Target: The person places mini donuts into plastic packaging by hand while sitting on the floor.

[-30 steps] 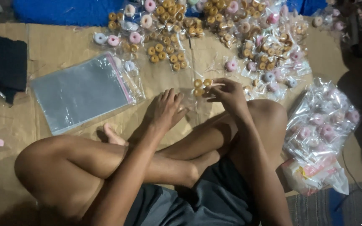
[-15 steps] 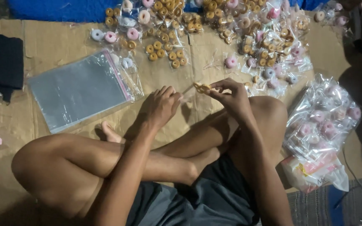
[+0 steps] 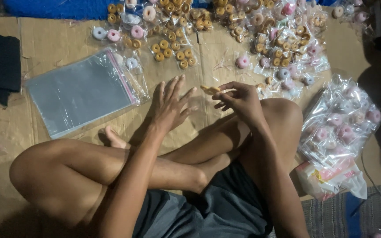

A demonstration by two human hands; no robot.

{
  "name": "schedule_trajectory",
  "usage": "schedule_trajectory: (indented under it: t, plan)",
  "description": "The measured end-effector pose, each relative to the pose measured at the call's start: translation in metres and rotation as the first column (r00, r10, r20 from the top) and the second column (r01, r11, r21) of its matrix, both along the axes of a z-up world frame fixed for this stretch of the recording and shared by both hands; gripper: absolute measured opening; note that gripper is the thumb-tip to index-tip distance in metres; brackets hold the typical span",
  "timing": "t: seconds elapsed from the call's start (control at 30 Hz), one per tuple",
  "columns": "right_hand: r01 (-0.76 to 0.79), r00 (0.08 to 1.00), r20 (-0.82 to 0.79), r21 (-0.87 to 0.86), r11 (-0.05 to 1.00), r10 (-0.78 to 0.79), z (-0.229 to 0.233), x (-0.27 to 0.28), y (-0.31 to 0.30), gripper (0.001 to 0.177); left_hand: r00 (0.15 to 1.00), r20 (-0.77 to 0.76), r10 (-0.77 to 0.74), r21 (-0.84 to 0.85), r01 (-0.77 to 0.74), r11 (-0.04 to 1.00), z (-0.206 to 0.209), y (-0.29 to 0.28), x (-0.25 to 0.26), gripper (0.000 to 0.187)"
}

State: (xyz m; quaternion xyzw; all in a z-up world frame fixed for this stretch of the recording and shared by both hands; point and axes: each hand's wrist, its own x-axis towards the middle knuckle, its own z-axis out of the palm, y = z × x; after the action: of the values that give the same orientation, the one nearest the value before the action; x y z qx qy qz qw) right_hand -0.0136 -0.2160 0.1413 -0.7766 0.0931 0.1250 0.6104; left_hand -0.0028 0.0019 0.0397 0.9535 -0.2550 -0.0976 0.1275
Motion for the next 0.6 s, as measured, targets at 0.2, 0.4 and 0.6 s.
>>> schedule_trajectory:
  t: [0.2,0.4,0.6]
  plan:
    - [-0.168,0.985,-0.044,-0.057,0.984,0.165,-0.018,-0.004,0.0,0.036,1.0,-0.01,-0.011,0.161,0.013,0.987,-0.031,-0.003,0.002,0.052]
    - [-0.463,0.884,-0.115,-0.332,0.822,0.452,-0.002,-0.015,0.004,0.047,0.988,-0.142,0.068,-0.171,-0.092,0.981,-0.025,0.002,0.004,0.053]
    - [-0.567,0.796,-0.127,-0.498,0.656,0.591,-0.023,-0.02,0.002,0.055,0.973,-0.207,0.102,-0.327,-0.167,0.93,-0.015,0.005,0.007,0.054]
